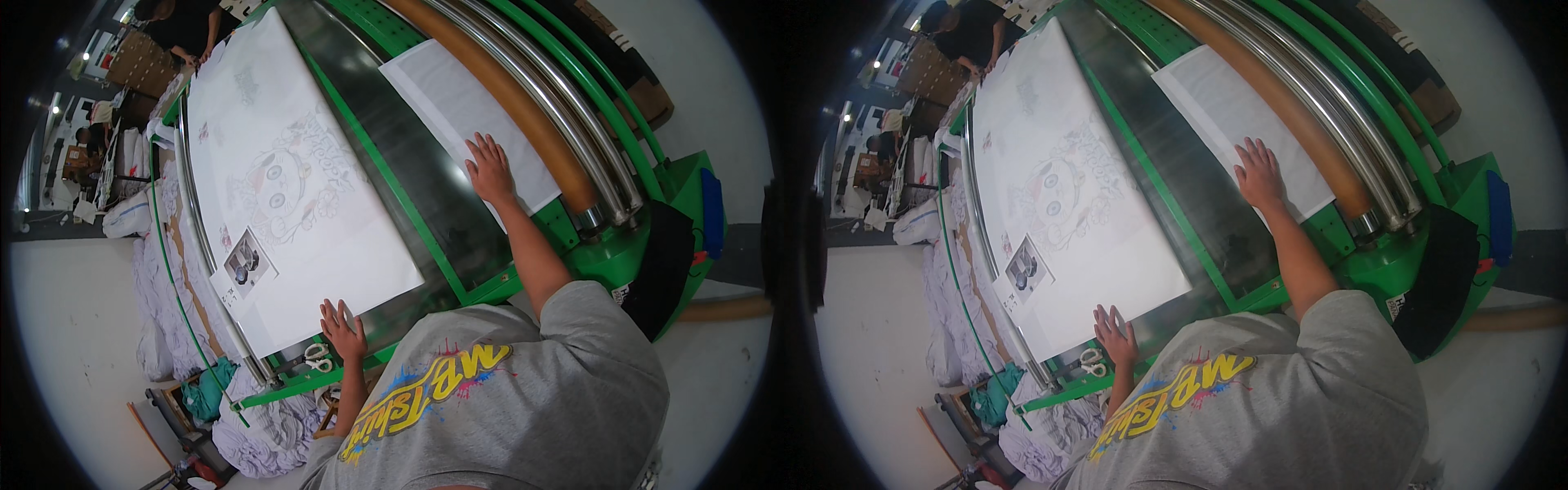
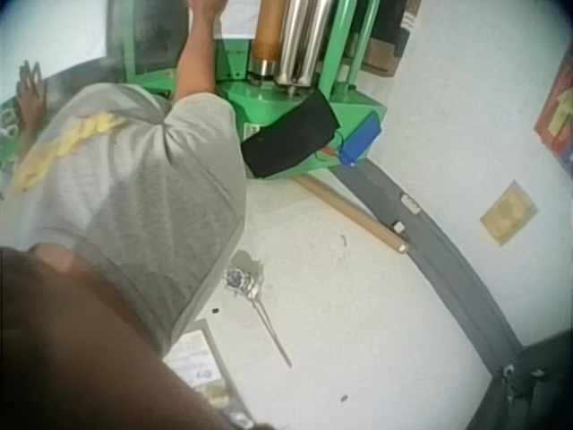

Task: The person takes a piece of white fabric from a bag and places it onto a large format printing machine. They use shears to trim a portion of the fabric, align the fabric on the machine's surface, and then smooth it down by hand as the machine feeds it through the rollers.

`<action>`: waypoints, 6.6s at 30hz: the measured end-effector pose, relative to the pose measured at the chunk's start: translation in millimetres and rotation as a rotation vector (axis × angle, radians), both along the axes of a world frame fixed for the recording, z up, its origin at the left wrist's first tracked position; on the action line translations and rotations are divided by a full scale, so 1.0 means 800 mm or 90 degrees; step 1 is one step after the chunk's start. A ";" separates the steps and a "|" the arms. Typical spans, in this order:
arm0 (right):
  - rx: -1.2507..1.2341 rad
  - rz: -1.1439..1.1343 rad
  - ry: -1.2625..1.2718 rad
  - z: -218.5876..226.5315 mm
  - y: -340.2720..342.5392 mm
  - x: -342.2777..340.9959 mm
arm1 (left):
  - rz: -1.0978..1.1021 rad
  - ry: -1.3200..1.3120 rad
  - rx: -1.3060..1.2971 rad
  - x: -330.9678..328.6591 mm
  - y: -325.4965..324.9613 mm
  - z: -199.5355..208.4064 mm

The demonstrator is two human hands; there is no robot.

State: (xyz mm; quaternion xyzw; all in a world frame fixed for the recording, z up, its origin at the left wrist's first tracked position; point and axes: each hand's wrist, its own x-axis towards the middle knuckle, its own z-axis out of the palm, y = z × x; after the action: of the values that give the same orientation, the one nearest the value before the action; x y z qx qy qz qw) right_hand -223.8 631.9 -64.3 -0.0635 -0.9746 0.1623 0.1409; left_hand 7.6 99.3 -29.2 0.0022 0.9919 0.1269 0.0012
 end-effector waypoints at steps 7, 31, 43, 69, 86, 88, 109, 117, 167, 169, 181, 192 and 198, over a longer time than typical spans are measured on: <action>-0.002 0.004 0.011 -0.003 0.003 0.002 | 0.000 0.000 0.003 -0.001 0.002 0.001; -0.020 -0.047 0.014 0.023 -0.009 0.040 | -0.077 0.167 0.178 -0.153 0.115 0.018; -0.054 -0.115 -0.035 0.032 -0.044 0.191 | -0.369 0.155 0.142 -0.559 0.410 -0.007; -0.066 -0.169 -0.111 0.041 -0.044 0.180 | -0.379 0.095 0.009 -0.627 0.451 -0.038; -0.059 -0.183 -0.106 0.043 -0.043 0.178 | -0.379 0.107 -0.013 -0.625 0.454 -0.035; -0.059 -0.186 -0.102 0.042 -0.043 0.178 | -0.379 0.107 -0.006 -0.625 0.455 -0.035; -0.082 -0.166 -0.058 0.058 -0.033 0.149 | -0.324 0.110 0.057 -0.642 0.473 -0.033; -0.095 -0.128 0.016 0.039 -0.005 -0.068 | -0.368 0.152 0.118 -0.716 0.598 -0.056; -0.151 -0.042 -0.086 0.028 0.037 0.043 | -0.372 0.116 0.012 -0.744 0.632 -0.066; -0.101 -0.087 -0.082 0.022 0.052 0.061 | -0.381 0.110 0.031 -0.739 0.638 -0.065; 0.004 -0.181 -0.163 0.042 0.017 0.080 | -0.378 0.097 0.038 -0.753 0.631 -0.068; 0.010 -0.182 -0.172 0.042 0.022 0.080 | -0.302 0.066 0.022 -0.758 0.601 -0.061; 0.012 -0.184 -0.166 0.042 0.024 0.080 | -0.294 0.064 0.019 -0.753 0.606 -0.060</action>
State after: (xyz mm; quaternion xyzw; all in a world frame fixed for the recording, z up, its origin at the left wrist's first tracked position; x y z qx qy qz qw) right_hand -159.6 651.5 -31.0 -0.2216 -0.9668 0.1220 0.0362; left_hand -594.8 584.2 -76.8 0.2352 0.9619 0.1376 -0.0194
